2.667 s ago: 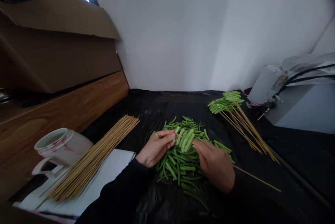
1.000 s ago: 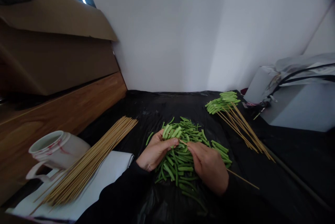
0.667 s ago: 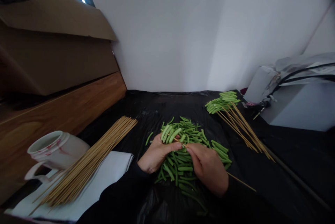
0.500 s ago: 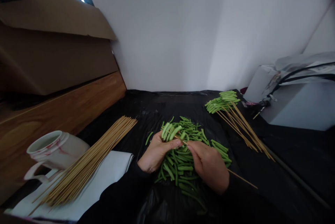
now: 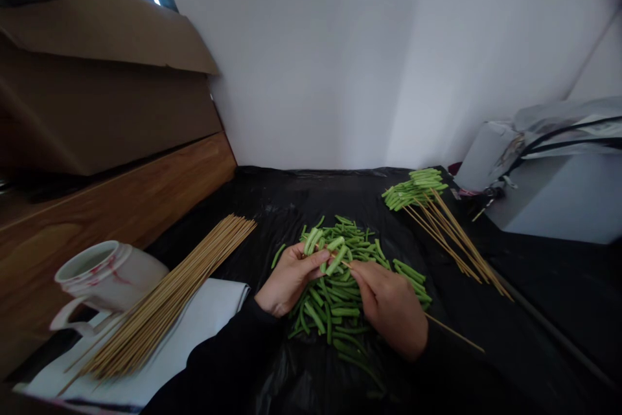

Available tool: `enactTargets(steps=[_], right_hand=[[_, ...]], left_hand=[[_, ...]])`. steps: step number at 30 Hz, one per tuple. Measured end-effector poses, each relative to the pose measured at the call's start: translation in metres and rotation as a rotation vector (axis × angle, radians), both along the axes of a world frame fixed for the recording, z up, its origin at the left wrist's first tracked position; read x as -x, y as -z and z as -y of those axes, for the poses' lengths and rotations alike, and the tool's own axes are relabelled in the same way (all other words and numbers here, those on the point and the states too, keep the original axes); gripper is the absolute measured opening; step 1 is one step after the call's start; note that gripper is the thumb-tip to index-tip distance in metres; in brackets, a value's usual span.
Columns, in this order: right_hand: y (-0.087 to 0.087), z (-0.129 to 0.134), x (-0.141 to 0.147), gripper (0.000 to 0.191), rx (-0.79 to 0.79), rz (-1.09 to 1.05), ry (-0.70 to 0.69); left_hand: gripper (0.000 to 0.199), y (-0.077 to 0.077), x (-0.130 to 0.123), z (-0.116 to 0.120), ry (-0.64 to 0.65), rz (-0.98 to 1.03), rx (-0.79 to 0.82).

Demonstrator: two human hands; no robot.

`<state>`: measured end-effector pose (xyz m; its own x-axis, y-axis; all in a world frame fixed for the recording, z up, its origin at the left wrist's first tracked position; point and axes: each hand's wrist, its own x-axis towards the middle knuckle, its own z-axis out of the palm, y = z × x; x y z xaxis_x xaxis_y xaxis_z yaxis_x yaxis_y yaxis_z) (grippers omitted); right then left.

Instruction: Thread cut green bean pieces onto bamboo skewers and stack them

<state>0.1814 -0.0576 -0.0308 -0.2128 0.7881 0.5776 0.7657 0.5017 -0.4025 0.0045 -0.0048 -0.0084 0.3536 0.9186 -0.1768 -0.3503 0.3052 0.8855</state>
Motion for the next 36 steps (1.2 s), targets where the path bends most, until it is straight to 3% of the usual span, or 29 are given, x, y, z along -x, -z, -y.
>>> enactTargets(steps=[12,23,30,36], right_hand=[[-0.0037,-0.0023,0.0006,0.027,0.074,-0.073,-0.015],[0.0017,-0.0030,0.0012,0.026,0.078,-0.083,-0.016],[0.0007,-0.0037,0.0004,0.025,0.077,-0.083,-0.002],[0.0049,-0.0031,0.0006,0.025,0.060,-0.063,-0.007]], left_hand=[[0.020,-0.0023,0.0017,-0.0012,0.005,0.091,-0.011],[0.018,0.0057,-0.0013,-0.0016,-0.007,0.090,-0.005],[0.016,0.0006,-0.0003,-0.0030,-0.111,0.142,0.000],[0.011,0.0029,0.0005,-0.0055,-0.106,0.151,0.068]])
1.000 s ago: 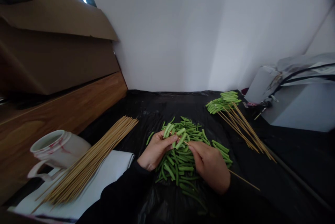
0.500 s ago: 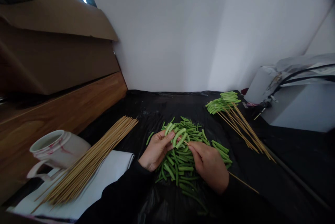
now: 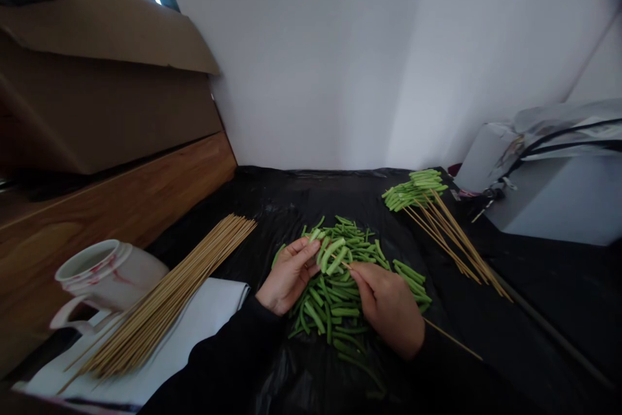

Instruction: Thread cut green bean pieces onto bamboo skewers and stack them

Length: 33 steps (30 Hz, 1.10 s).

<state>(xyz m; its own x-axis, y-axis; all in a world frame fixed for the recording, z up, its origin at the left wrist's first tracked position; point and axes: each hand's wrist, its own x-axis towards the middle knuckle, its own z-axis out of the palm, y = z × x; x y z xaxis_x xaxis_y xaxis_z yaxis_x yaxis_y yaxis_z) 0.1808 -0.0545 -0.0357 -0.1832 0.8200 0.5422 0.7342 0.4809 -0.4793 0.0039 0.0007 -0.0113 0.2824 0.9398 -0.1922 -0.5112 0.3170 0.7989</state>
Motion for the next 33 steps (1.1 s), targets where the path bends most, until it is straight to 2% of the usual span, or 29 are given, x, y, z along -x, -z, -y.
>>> enactTargets(steps=[10,15,23,26,33], right_hand=[[0.0001,0.0008,0.0009,0.026,0.031,0.020,-0.002],[-0.0010,-0.0012,-0.0017,0.026,0.037,0.003,0.002],[-0.0011,0.0006,-0.0025,0.025,0.005,0.064,0.041],[-0.0020,0.0003,-0.0030,0.027,0.054,0.032,0.011],[-0.0031,-0.0008,-0.0037,0.028,0.050,0.013,-0.011]], left_hand=[[0.016,0.0013,-0.0027,0.0023,0.042,-0.015,-0.034],[0.025,-0.0001,-0.0003,0.0001,-0.013,0.006,-0.042],[0.023,0.0021,0.0000,-0.0015,-0.062,-0.046,-0.053],[0.025,0.0015,-0.0003,-0.0010,-0.059,-0.047,-0.072],[0.021,-0.0011,-0.0003,0.0007,-0.056,-0.060,-0.077]])
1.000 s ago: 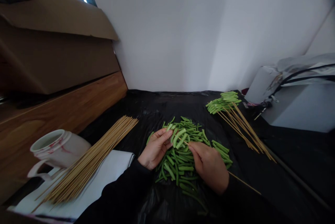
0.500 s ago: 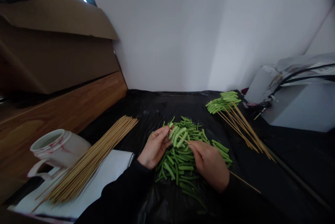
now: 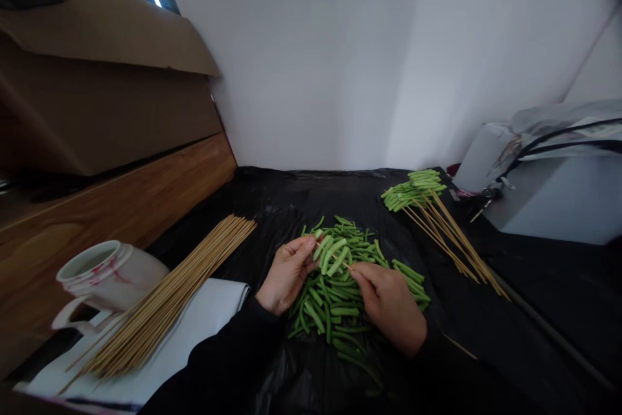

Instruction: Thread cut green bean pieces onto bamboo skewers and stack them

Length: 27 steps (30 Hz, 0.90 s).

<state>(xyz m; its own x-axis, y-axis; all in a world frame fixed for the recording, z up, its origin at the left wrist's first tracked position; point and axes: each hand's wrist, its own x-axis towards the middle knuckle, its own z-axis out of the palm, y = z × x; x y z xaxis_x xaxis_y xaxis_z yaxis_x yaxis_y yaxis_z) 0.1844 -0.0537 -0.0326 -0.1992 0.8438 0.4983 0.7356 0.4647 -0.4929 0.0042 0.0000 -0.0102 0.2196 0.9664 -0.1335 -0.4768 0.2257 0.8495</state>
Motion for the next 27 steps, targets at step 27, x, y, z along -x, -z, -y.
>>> enactTargets(steps=[27], right_hand=[[-0.009,-0.012,-0.026,0.027,-0.229,0.119,0.236]], left_hand=[[0.022,-0.012,0.037,-0.021,0.019,-0.464,-0.238]])
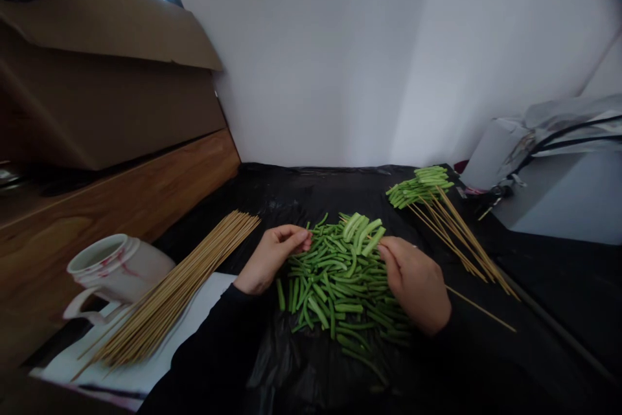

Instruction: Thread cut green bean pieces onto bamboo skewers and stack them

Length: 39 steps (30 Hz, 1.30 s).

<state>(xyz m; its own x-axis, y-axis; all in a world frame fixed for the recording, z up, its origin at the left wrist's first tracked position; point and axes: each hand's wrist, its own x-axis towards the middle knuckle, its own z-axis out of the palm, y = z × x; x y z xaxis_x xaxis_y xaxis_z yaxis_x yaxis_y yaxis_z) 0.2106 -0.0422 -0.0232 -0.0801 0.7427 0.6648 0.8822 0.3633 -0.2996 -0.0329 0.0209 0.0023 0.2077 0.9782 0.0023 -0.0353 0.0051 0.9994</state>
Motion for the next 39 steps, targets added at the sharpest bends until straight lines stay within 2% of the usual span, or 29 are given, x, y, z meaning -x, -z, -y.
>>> enactTargets(steps=[2,6,9,13,17,19,21,23,29,33,39], right_hand=[[0.000,-0.002,-0.003,0.028,-0.003,0.059,0.023],[-0.002,-0.003,-0.004,0.025,0.030,0.109,0.031],[-0.004,-0.002,-0.003,0.024,0.047,0.091,0.031],[-0.004,-0.002,-0.003,0.026,0.048,0.070,0.010],[-0.003,-0.003,-0.003,0.027,0.038,0.055,-0.005],[-0.003,-0.003,-0.003,0.026,0.030,0.044,-0.002],[-0.002,-0.003,-0.004,0.026,0.021,0.032,-0.001],[-0.001,-0.004,-0.003,0.026,0.013,0.018,-0.004],[0.000,-0.003,-0.002,0.025,0.008,-0.032,-0.023],[-0.002,-0.001,-0.003,0.025,-0.006,-0.091,-0.033],[0.001,0.001,0.000,0.026,-0.020,-0.141,-0.067]], left_hand=[[0.016,0.004,0.004,-0.003,0.033,-0.176,-0.114],[0.010,0.017,-0.003,-0.001,0.094,-0.365,-0.290],[0.007,0.022,-0.012,0.003,0.098,-0.422,-0.382],[0.010,0.020,-0.015,0.007,0.126,-0.470,-0.445],[0.012,0.011,-0.012,0.011,0.352,-0.466,-0.442],[0.021,0.006,-0.012,0.015,0.470,-0.528,-0.480],[0.033,0.004,-0.012,0.018,0.529,-0.613,-0.533],[0.036,0.003,-0.012,0.019,0.546,-0.688,-0.573],[0.008,0.010,-0.011,0.014,0.508,-0.725,-0.582],[0.006,0.011,-0.012,0.011,0.352,-0.574,-0.542],[0.017,0.008,-0.014,0.009,0.044,-0.084,-0.137]])
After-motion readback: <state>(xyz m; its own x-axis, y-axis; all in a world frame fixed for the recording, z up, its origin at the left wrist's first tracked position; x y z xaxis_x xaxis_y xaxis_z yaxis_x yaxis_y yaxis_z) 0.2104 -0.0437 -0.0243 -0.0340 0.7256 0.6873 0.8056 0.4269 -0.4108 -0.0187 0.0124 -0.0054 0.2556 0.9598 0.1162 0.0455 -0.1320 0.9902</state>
